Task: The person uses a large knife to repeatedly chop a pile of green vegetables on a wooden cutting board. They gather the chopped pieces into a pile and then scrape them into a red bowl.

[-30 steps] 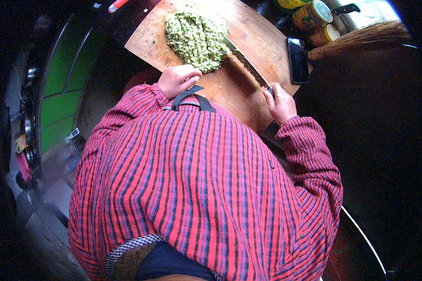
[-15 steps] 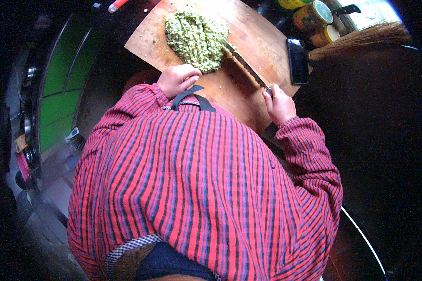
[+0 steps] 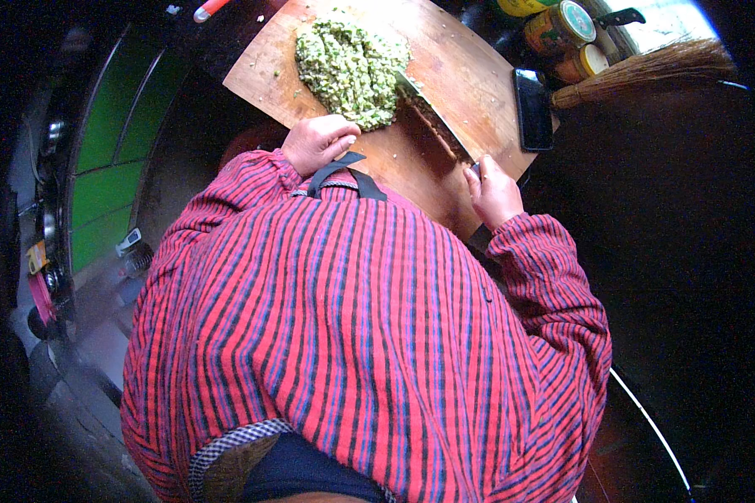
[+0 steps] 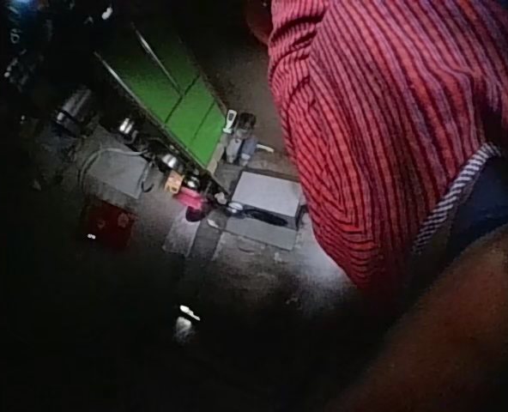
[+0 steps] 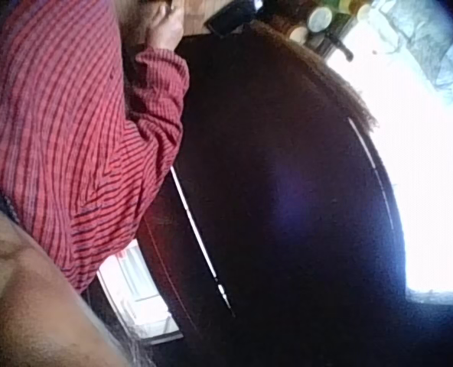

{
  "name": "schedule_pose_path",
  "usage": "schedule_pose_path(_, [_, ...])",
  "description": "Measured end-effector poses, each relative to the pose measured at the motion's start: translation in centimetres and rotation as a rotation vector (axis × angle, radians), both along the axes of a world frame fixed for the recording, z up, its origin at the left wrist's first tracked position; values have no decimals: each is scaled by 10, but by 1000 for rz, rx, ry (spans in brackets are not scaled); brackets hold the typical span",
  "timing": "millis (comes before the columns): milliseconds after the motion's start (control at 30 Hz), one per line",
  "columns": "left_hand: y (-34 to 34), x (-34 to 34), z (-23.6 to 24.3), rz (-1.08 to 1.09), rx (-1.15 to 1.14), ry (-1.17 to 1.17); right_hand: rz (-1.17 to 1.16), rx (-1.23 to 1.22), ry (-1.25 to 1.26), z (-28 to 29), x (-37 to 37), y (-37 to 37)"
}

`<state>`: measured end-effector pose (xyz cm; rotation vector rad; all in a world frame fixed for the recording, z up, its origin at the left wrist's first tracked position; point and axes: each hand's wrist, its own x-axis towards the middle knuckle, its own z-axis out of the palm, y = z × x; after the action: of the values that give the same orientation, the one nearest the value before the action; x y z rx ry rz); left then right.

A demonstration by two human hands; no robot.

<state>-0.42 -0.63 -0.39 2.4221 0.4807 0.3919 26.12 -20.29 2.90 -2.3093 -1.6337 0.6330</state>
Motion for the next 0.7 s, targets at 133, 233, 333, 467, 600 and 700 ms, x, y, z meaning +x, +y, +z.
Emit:
schedule_pose_path(133, [0,-1,-3,6,2,-8,-18,21,17,-2,-1,-2])
schedule_pose_path(233, [0,-2,-4,17,-7,-14,-156,83,174,-11,-3,-4])
schedule_pose_path(333, [0,-2,-6,20,-4,-19,-283,47,253,-43,-6,-10])
schedule_pose_path(467, [0,-2,-7,31,-12,-32,-318,43,342,-43,-36,-1])
schedule_pose_path(600, [2,-2,-5,12,-22,-55,-344,61,502,-24,-76,21])
schedule_pose_path(700, [1,-5,-6,30,-20,-39,-450,-33,729,-10,-84,36])
